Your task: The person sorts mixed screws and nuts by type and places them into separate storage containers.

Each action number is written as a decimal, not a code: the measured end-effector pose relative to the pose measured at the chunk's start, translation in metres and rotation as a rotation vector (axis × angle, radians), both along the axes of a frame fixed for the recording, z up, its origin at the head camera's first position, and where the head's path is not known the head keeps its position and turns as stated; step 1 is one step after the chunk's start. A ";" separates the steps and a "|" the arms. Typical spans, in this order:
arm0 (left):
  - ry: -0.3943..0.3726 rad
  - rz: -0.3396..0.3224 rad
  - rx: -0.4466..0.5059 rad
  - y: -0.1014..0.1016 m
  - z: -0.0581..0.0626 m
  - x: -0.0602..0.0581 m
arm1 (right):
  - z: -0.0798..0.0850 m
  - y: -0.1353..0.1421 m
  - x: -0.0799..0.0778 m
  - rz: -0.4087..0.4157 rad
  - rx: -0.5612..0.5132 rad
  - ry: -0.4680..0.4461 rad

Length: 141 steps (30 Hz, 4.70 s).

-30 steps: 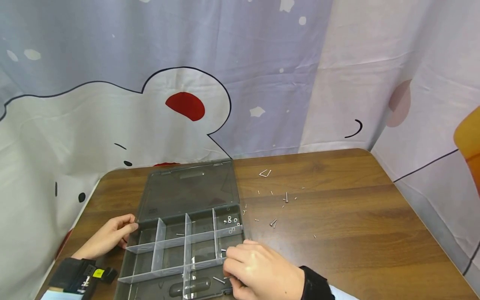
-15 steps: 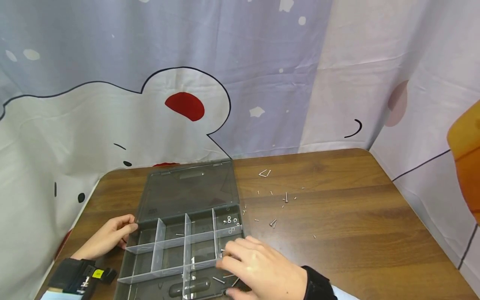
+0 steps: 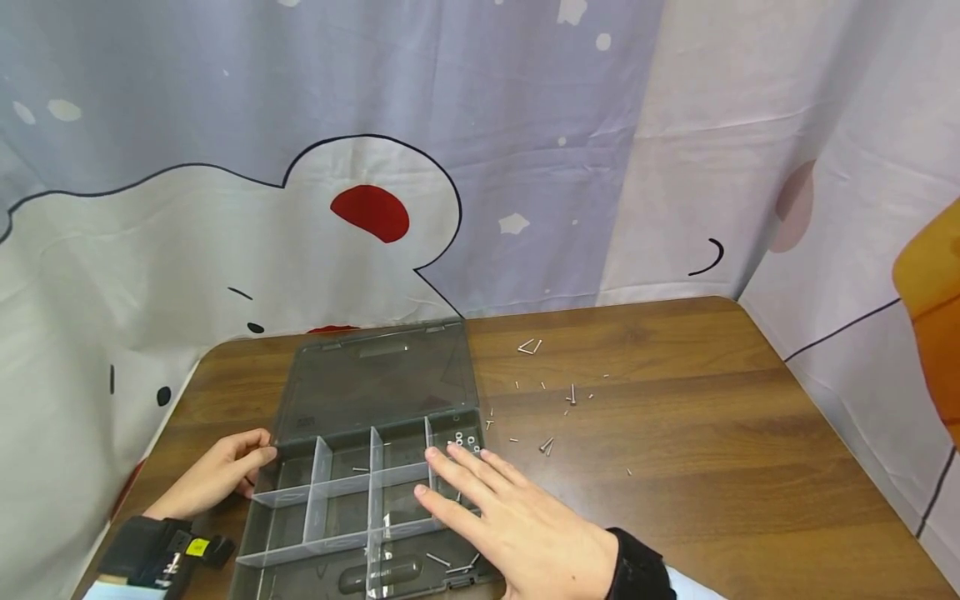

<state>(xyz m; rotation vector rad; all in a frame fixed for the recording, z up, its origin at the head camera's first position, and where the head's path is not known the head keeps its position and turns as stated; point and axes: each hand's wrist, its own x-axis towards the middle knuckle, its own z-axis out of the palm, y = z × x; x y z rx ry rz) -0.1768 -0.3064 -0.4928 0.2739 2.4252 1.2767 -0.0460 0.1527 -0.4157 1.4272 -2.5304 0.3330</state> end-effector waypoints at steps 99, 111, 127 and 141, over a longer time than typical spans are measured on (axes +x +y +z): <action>-0.003 -0.014 -0.002 0.001 0.000 -0.001 | -0.039 0.055 -0.143 -0.282 -0.314 -0.069; 0.024 -0.018 0.001 0.000 -0.002 -0.002 | -0.028 0.020 -0.083 -0.006 -0.475 -0.142; 0.013 -0.027 0.001 -0.001 -0.002 -0.001 | -0.006 -0.013 -0.024 0.258 -0.413 -0.008; 0.006 -0.026 0.009 -0.001 -0.003 -0.001 | 0.006 -0.018 -0.009 0.365 -0.323 0.047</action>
